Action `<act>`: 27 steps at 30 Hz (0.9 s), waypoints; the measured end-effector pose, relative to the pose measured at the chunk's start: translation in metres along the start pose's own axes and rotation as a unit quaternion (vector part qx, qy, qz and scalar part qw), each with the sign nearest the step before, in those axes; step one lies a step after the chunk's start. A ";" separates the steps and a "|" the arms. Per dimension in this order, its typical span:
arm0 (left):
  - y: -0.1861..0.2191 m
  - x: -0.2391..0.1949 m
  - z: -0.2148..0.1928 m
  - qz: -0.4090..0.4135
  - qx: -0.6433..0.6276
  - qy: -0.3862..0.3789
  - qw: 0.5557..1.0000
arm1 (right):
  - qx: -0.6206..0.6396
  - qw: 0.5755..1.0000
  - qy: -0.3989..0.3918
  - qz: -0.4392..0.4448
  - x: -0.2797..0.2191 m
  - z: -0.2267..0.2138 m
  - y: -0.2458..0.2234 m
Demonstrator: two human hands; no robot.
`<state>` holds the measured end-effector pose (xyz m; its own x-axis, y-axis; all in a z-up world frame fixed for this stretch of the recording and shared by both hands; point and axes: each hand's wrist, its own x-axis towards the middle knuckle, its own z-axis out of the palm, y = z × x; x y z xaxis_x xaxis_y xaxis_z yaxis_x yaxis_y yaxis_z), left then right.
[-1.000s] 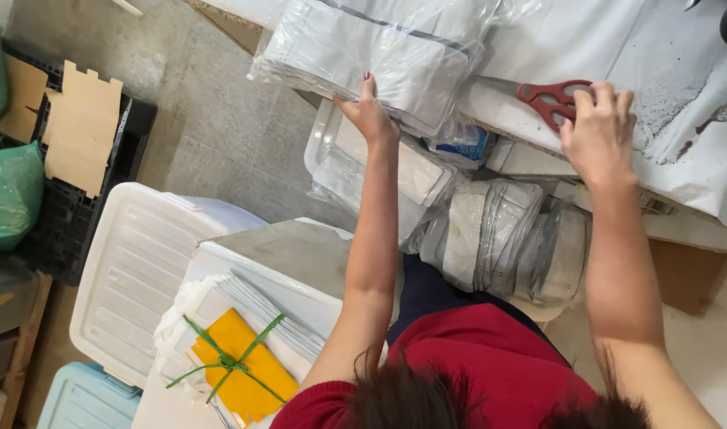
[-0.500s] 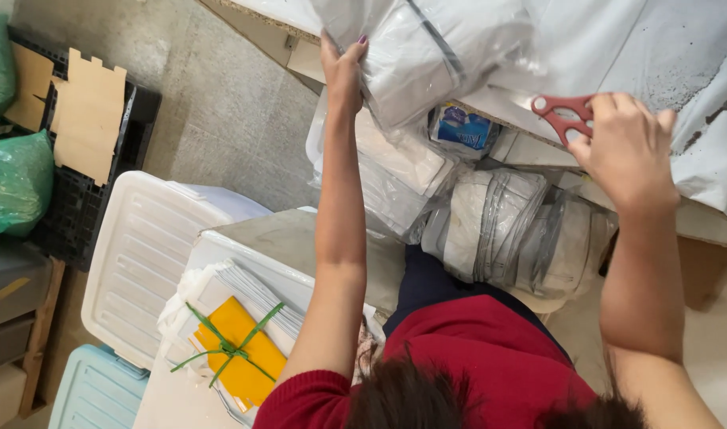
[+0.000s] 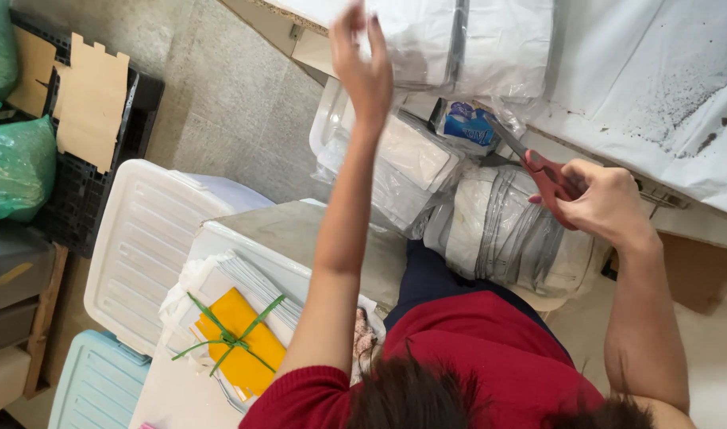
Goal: The person uses scissors to cut plastic packaging, organizes and stacks several packages, and secures one stack with green ribbon and another with a clear plastic band.
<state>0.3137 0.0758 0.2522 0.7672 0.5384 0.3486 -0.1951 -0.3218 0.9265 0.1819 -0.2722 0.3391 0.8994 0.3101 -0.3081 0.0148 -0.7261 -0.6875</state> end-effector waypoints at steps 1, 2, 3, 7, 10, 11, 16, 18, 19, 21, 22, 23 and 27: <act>0.015 -0.024 -0.010 0.048 0.014 0.063 0.997 | 0.023 1.000 -0.004 0.008 0.000 0.002 -0.007; 0.008 -0.048 -0.012 0.048 0.016 0.065 0.997 | 0.023 1.000 -0.008 0.007 0.007 0.000 -0.011; 0.002 -0.072 -0.013 0.039 -0.002 0.040 0.998 | 0.041 0.997 -0.045 0.048 0.013 -0.001 -0.015; -0.022 -0.115 -0.007 0.090 0.089 0.008 0.992 | 0.121 0.982 -0.100 0.104 0.040 0.008 -0.016; -0.024 -0.116 -0.003 0.073 0.107 0.024 0.991 | 0.194 0.978 -0.069 -0.013 0.060 0.025 -0.013; -0.027 -0.115 -0.003 0.072 0.107 0.026 0.991 | 0.192 0.979 -0.071 -0.014 0.065 0.027 -0.030; -0.042 -0.106 -0.002 0.045 0.182 0.061 0.980 | 0.217 0.969 0.012 -0.116 0.102 0.051 -0.066; -0.045 -0.110 -0.003 0.038 0.219 0.036 0.974 | 0.253 0.960 -0.003 -0.120 0.112 0.064 -0.068; -0.047 -0.111 -0.003 0.032 0.255 0.012 0.966 | 0.286 0.950 -0.018 -0.127 0.118 0.069 -0.070; -0.043 -0.107 0.001 0.016 0.247 0.010 0.969 | 0.275 0.949 -0.021 -0.153 0.123 0.074 -0.077; -0.041 -0.106 0.003 -0.002 0.240 0.006 0.971 | 0.264 0.948 -0.023 -0.177 0.125 0.078 -0.079; -0.033 -0.103 0.003 -0.002 0.240 0.007 0.971 | 0.263 0.948 -0.023 -0.177 0.125 0.078 -0.083; -0.008 -0.092 0.004 -0.113 0.067 -0.023 0.991 | 0.285 0.940 -0.041 -0.184 0.139 0.084 -0.074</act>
<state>0.2469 0.0258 0.2117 0.8097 0.5737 0.1238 0.0656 -0.2981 0.9523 0.2688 -0.1242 0.2918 0.8418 0.5396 -0.0140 0.0603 -0.1199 -0.9910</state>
